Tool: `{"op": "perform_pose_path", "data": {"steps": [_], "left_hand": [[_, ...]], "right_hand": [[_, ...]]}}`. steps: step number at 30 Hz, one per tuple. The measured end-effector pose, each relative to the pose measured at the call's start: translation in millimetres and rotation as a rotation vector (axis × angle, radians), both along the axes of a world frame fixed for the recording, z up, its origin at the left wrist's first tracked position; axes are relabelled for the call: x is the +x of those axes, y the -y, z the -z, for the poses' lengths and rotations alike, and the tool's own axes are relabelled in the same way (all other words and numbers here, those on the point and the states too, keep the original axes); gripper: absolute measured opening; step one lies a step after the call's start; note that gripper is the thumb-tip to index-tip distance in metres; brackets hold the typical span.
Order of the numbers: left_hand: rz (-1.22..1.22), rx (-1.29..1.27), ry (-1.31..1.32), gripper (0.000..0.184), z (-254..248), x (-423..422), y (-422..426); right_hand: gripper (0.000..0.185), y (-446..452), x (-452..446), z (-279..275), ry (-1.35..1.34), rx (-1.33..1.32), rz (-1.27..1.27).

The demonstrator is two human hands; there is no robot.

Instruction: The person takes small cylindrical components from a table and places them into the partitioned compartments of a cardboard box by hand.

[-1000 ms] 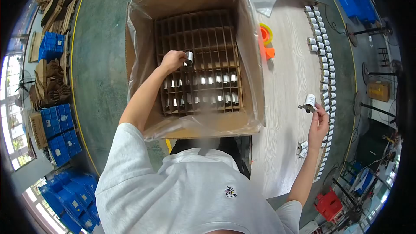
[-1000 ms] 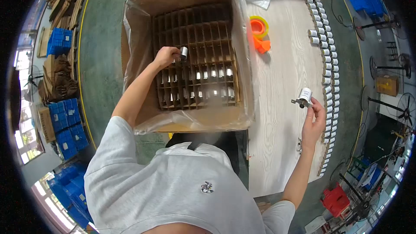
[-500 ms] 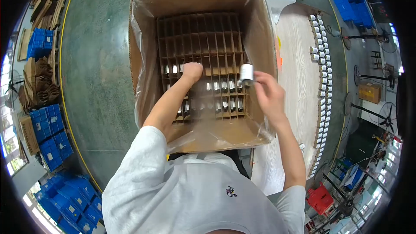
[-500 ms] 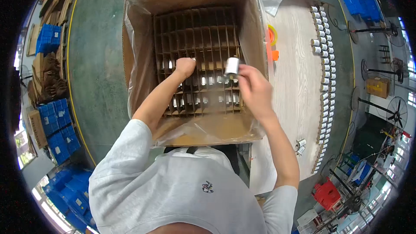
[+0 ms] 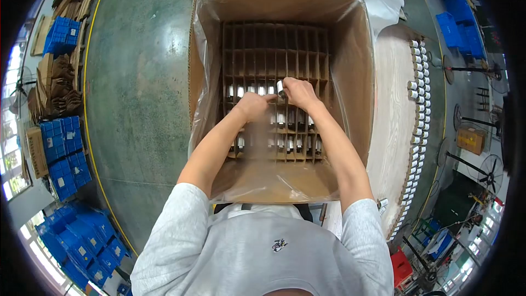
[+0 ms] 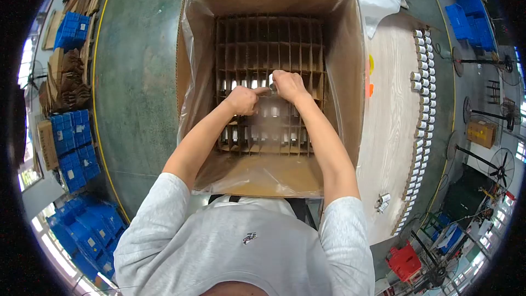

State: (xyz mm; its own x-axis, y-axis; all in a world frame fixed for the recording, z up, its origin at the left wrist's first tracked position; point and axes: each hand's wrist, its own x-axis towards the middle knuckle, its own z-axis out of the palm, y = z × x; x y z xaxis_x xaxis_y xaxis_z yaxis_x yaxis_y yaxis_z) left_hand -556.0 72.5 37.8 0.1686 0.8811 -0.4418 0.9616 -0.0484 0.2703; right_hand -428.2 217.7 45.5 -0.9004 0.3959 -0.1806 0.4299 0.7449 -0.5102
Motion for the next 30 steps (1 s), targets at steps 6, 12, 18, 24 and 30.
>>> {"op": "perform_pose_path", "data": {"steps": [6, 12, 18, 24, 30], "left_hand": [[-0.059, 0.065, 0.016, 0.024, 8, 2, 2], [-0.18, 0.018, 0.005, 0.026, 15, 11, 0], [-0.446, 0.123, 0.043, 0.028, -9, 32, -23], [-0.477, 0.735, 0.765, 0.006, -144, 154, -105], [-0.024, 0.649, 0.828, 0.016, -168, 347, -119]], "right_hand": [[0.014, 25, -2, 47, 0.169, 0.252, -0.031], [0.016, 30, -14, 57, 0.364, 0.293, -0.033], [0.019, 32, 14, -58, 0.271, 0.151, 0.018], [0.016, -10, 238, -165, -0.516, 0.436, 0.515], [0.031, 47, 581, -64, 0.634, 0.346, 0.893]]}}
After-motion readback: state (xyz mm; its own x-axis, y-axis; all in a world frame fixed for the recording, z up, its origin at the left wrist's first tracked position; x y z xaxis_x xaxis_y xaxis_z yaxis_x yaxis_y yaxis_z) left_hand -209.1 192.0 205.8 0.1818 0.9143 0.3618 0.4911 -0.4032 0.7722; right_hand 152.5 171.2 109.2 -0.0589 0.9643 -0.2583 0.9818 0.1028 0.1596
